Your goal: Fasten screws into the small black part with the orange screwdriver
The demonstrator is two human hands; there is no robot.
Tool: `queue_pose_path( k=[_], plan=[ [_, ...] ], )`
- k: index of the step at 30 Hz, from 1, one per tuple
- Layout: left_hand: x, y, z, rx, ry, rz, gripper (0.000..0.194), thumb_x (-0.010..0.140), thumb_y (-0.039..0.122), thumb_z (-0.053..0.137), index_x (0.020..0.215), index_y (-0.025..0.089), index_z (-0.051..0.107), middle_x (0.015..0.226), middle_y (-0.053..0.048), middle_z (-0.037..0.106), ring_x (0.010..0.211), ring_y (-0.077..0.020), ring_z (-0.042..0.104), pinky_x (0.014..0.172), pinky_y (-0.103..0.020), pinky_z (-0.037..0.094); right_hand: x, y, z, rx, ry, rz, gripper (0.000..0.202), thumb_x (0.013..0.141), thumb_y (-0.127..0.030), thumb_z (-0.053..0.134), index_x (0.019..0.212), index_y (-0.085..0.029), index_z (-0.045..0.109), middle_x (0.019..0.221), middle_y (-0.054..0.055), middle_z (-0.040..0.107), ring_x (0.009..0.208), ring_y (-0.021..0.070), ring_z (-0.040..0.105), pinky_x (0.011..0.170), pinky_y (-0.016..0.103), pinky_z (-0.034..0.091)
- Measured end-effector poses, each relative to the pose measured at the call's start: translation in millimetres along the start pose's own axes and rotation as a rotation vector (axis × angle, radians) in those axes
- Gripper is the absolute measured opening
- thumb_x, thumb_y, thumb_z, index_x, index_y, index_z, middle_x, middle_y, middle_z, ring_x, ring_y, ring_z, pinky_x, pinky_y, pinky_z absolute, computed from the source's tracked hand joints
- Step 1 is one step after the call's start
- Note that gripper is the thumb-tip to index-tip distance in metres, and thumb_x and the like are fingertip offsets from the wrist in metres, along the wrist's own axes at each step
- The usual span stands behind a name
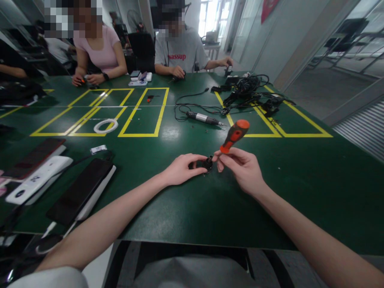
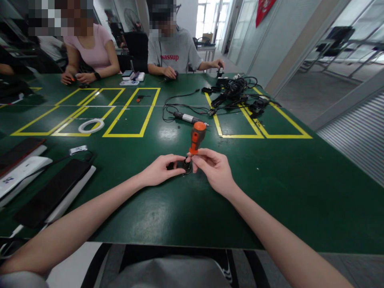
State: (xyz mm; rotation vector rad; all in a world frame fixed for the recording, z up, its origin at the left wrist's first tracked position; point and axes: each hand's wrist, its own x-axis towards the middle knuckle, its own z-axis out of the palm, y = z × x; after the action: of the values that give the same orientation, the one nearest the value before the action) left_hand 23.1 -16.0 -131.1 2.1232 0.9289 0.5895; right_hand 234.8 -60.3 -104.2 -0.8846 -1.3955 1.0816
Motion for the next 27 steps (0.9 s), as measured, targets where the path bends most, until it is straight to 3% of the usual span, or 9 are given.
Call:
queue_pose_path(
  k=[4,9,12,16,24,27],
  plan=[
    [-0.2,-0.8,0.3,0.019,0.006,-0.009,0.041,0.093,0.040,0.073,0.130,0.022,0.071,0.084,0.000,0.070,0.076,-0.0144,0.059,0.072,-0.026,0.044,-1.8,0.9,0.9,0.029,0.010,-0.005,0.031,0.082,-0.048,0.084,0.095,-0.023,0.073,0.079,0.003,0.075,0.063,0.0159,0.066,0.063,0.032,0.059],
    [-0.1,-2.0,1.0,0.004,0.004,-0.001,0.041,0.093,0.040,0.072,0.130,0.022,0.071,0.088,-0.001,0.071,0.077,-0.0146,0.059,0.072,-0.026,0.044,-1.3,-2.3,1.3,-0.058,0.050,-0.015,0.028,0.080,-0.043,0.086,0.070,-0.022,0.071,0.073,0.003,0.072,0.063,0.0172,0.065,0.061,0.033,0.058],
    [-0.1,-2.1,1.1,-0.006,0.006,0.011,0.040,0.093,0.039,0.072,0.129,0.021,0.072,0.087,-0.001,0.072,0.075,-0.0142,0.059,0.073,-0.026,0.043,-0.4,-1.8,0.5,-0.067,0.080,-0.049,0.024,0.077,-0.037,0.087,0.065,-0.022,0.073,0.074,0.004,0.073,0.062,0.0160,0.063,0.056,0.031,0.055],
    [-0.1,-2.3,1.6,0.007,0.019,0.012,0.040,0.093,0.039,0.073,0.129,0.021,0.072,0.090,-0.001,0.073,0.077,-0.0144,0.060,0.075,-0.027,0.044,-0.5,0.6,-1.6,-0.086,0.102,-0.006,0.015,0.074,-0.032,0.089,0.072,-0.022,0.079,0.066,0.002,0.072,0.048,0.0125,0.055,0.046,0.029,0.048],
    [-0.5,-2.7,1.7,0.015,0.012,-0.005,0.043,0.093,0.041,0.073,0.131,0.022,0.071,0.086,-0.001,0.070,0.078,-0.0151,0.060,0.073,-0.026,0.045,-0.8,0.6,1.0,0.032,-0.012,0.004,0.034,0.083,-0.053,0.082,0.095,-0.022,0.074,0.077,0.004,0.079,0.053,0.0148,0.064,0.056,0.032,0.058],
    [-0.3,-1.9,1.5,0.019,0.013,-0.004,0.042,0.093,0.041,0.073,0.131,0.022,0.071,0.086,-0.001,0.070,0.079,-0.0152,0.061,0.073,-0.026,0.045,-1.5,0.8,0.5,0.006,-0.009,0.010,0.032,0.083,-0.051,0.084,0.086,-0.022,0.071,0.074,0.003,0.077,0.054,0.0148,0.063,0.057,0.031,0.057]
  ],
)
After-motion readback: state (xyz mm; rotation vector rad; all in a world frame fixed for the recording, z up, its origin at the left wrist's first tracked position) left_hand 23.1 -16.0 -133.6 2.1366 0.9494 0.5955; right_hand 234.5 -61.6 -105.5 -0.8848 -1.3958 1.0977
